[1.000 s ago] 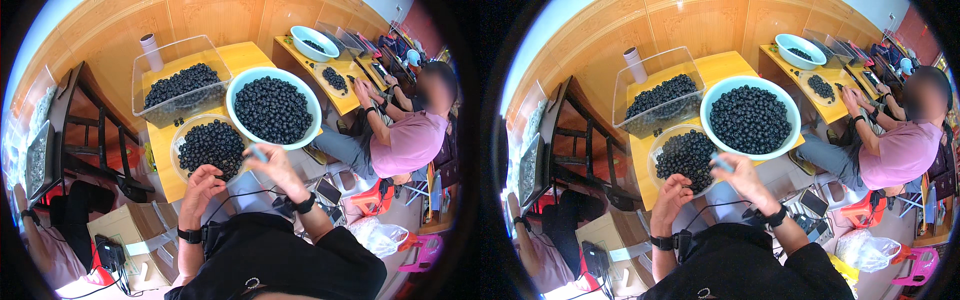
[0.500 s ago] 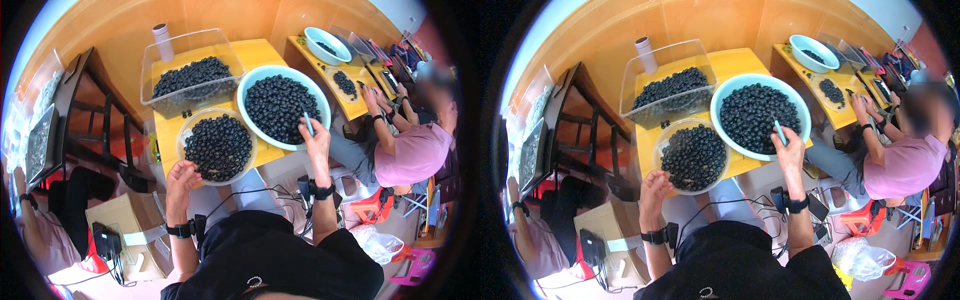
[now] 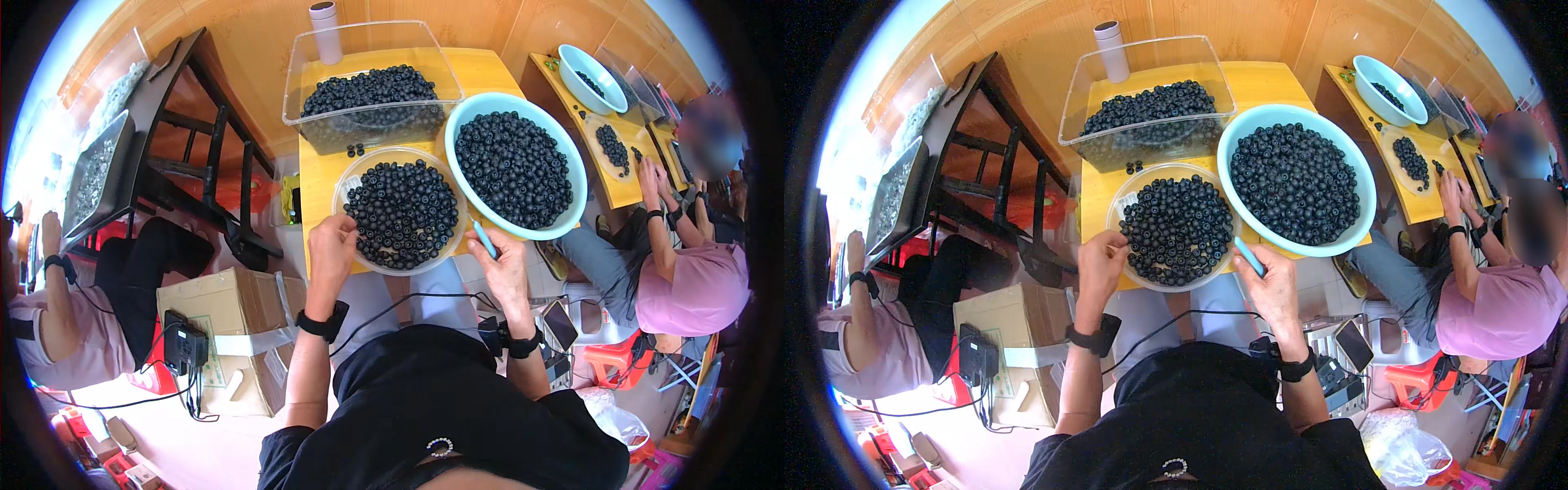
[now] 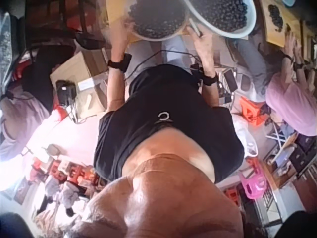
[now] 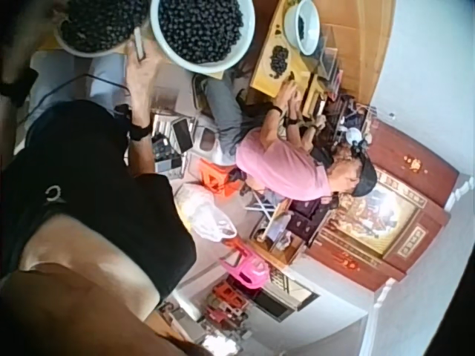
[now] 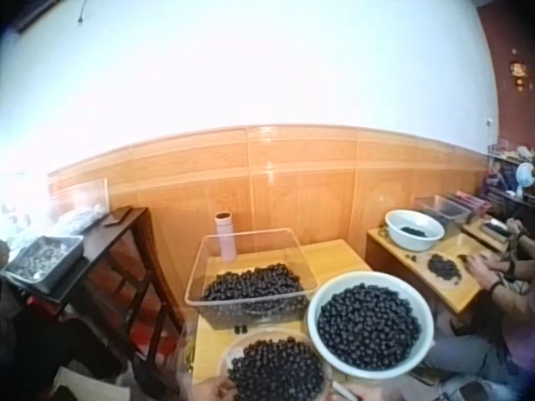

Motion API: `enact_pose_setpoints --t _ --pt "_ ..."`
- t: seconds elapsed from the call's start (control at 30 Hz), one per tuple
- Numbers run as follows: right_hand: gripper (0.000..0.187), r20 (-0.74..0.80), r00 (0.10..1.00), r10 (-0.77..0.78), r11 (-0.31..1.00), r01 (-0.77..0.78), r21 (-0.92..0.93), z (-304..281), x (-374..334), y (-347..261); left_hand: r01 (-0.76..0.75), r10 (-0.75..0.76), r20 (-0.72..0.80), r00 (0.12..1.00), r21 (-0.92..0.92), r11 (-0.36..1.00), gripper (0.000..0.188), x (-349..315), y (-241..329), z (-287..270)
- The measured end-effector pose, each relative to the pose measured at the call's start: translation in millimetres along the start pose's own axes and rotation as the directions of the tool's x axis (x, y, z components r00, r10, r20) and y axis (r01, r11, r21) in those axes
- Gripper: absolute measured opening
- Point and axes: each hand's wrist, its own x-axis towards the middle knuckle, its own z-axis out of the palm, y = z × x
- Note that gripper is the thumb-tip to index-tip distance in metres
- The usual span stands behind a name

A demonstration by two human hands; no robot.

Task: Sorting and inspecting small black round components on a table using hands and a small stylus tool.

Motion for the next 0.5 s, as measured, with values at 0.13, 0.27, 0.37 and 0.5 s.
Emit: enact_pose_setpoints --t 0.13,0.27,0.37,0.5 --pt "0.016 0.013 0.999 -0.032 0.999 0.032 0.030 3 -1 -3 -0.089 0.065 0.098 0.993 0.273 0.958 0.018 -1 21 3" --pt "0.015 0.034 0.999 -0.008 1.000 0.008 0.002 2 -3 0 -0.176 0.083 0.198 0.977 0.512 0.841 0.018 -1 17 6" --pt "0.015 0.078 0.994 0.076 0.997 -0.076 0.001 1 -5 -2 -0.249 0.148 0.230 0.962 0.511 0.823 0.018 1 11 11" --pt "0.014 0.086 0.991 0.098 0.995 -0.099 0.007 3 -4 2 -0.300 0.202 0.244 0.948 0.486 0.821 0.018 5 8 13"
